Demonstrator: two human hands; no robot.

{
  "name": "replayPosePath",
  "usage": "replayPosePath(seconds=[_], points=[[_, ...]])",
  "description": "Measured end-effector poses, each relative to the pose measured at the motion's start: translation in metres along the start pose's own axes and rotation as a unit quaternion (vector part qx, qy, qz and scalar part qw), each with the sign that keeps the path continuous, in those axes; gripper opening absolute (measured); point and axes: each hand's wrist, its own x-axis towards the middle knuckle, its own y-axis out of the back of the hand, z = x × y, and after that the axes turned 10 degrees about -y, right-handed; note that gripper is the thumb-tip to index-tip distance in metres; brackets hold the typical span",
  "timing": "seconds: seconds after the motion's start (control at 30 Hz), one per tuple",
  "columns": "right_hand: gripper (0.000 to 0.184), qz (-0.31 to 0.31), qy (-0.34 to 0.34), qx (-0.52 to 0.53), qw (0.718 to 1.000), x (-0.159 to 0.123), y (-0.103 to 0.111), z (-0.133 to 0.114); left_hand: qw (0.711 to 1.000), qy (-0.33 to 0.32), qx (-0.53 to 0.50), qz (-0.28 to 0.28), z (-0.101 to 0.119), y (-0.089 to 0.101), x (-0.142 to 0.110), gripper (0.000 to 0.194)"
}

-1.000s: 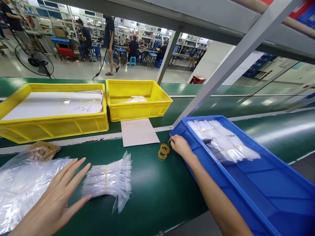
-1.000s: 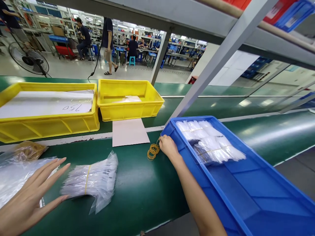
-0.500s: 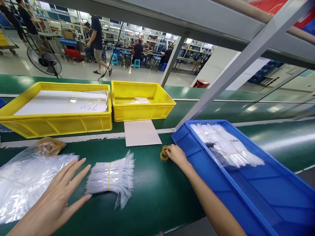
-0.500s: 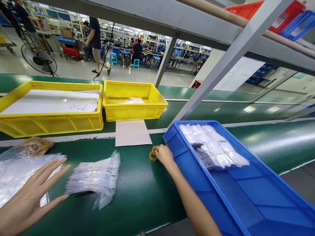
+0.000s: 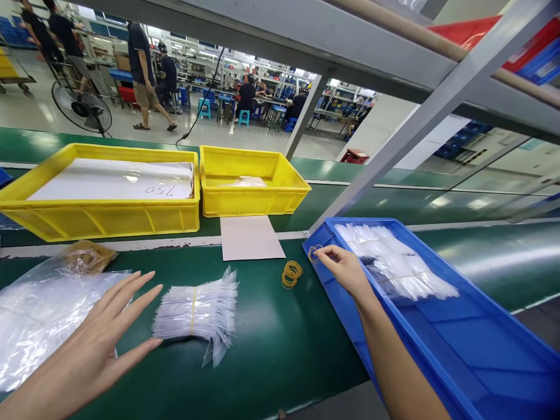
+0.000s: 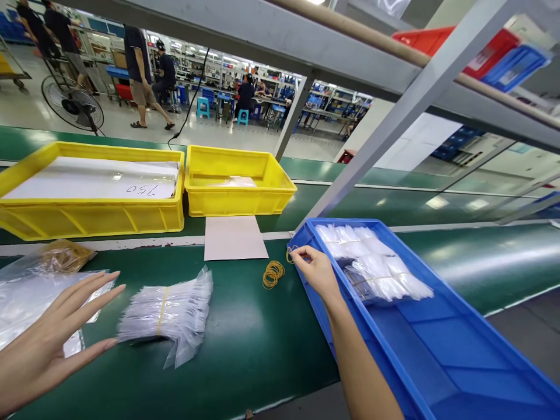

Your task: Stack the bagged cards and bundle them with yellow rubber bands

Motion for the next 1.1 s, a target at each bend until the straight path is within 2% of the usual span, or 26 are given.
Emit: replayPosePath(seconds=[0.1,0.2,0.27,0.33,0.43,0.47,0.5,0.57,0.73,0.77,0.83,0.93,0.97,1.0,1.03,1.1], points=[[0.031,-0.077,0.022,0.063,0.995,-0.017,-0.005,-0.032,0.998,0.004,-0.059,-0.010,0.013,0.011,0.025,0.062],[0.030,-0.193,0.046,0.109,0.974,-0.042,-0.021,-0.074,0.980,0.033,-0.193,-0.023,0.033,0.016,0.058,0.060],[0.027,-0.299,0.054,0.162,0.939,-0.060,-0.035,-0.102,0.956,0.033,-0.289,-0.029,0.046,0.013,0.079,0.062],[0.023,-0.401,0.054,0.222,0.887,-0.077,-0.049,-0.126,0.925,0.024,-0.378,-0.012,0.055,0.008,0.093,0.065],[0.019,-0.486,0.048,0.282,0.826,-0.095,-0.067,-0.149,0.860,-0.011,-0.510,-0.021,0.062,0.001,0.098,0.027],[0.018,-0.502,0.044,0.294,0.812,-0.099,-0.071,-0.153,0.834,-0.017,-0.551,-0.021,0.062,0.000,0.096,0.016],[0.018,-0.512,0.042,0.304,0.802,-0.101,-0.075,-0.156,0.807,-0.016,-0.590,-0.018,0.062,-0.001,0.093,0.013],[0.018,-0.524,0.039,0.318,0.789,-0.104,-0.081,-0.158,0.746,0.005,-0.665,-0.004,0.059,0.000,0.084,0.015],[0.018,-0.512,0.028,0.365,0.777,-0.110,-0.094,-0.160,0.558,0.057,-0.826,0.051,0.052,0.003,0.060,0.022],[0.018,-0.513,0.024,0.370,0.774,-0.111,-0.097,-0.161,0.531,0.058,-0.844,0.055,0.053,0.003,0.057,0.021],[0.018,-0.527,0.021,0.387,0.757,-0.115,-0.103,-0.164,0.505,0.058,-0.859,0.065,0.054,0.003,0.050,0.019],[0.016,-0.525,0.018,0.476,0.705,-0.120,-0.106,-0.167,0.487,0.043,-0.865,0.113,0.054,0.004,0.038,0.022],[0.015,-0.508,0.010,0.518,0.688,-0.121,-0.104,-0.167,0.491,0.038,-0.863,0.112,0.051,0.006,0.033,0.022],[0.014,-0.485,0.000,0.556,0.675,-0.122,-0.102,-0.166,0.507,0.037,-0.856,0.087,0.048,0.009,0.028,0.024],[0.014,-0.462,-0.007,0.582,0.669,-0.123,-0.099,-0.163,0.543,0.041,-0.838,0.041,0.043,0.013,0.021,0.029],[0.012,-0.437,0.015,0.580,0.687,-0.126,-0.092,-0.156,0.654,0.065,-0.749,-0.089,0.031,0.027,0.008,0.042]])
